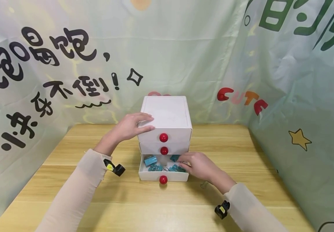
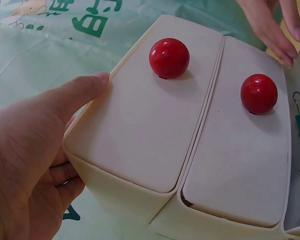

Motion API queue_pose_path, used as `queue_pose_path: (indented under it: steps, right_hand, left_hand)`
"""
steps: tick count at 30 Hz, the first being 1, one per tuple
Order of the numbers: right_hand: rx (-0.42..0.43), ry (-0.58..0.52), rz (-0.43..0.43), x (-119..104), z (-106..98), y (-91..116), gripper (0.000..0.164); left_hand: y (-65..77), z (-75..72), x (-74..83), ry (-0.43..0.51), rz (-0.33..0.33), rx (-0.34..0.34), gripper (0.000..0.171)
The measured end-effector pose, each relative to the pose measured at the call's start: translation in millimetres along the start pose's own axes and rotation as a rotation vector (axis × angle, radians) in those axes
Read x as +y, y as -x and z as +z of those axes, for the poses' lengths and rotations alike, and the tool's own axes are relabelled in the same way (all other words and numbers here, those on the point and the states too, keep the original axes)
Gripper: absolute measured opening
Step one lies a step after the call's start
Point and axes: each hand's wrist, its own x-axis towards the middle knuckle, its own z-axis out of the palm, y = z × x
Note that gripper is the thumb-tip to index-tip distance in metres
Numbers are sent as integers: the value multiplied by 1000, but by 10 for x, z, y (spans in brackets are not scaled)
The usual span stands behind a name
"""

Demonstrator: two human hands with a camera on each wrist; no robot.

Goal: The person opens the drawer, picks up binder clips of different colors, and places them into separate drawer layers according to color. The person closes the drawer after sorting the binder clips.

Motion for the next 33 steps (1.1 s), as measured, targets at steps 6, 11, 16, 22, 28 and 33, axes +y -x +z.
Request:
queue_pose_path:
  steps: [6,11,16,22,28,33]
  right_hand:
    - [22,14,25,69,-80,156,25]
    - [11,24,69,122,-113,290,27]
    - [-17,18,63,191,-117,414,34]
    - [-103,16,83,290,-122,570,43]
    - [-208,17,106,381,-156,692,46]
    - [-282,-12,151,434,-158,771,53]
  left_hand:
    - [-3,-3,-3,4,-12,0,58]
    - [-1,-1,2,2,-16,-5,59]
    - [1,-5,9,3,-17,-9,59]
    - [2,-1,10,4,-23,-11,59]
    - [7,4,13,4,-15,-7,59]
    - [9,10,10,3,-17,-3,58]
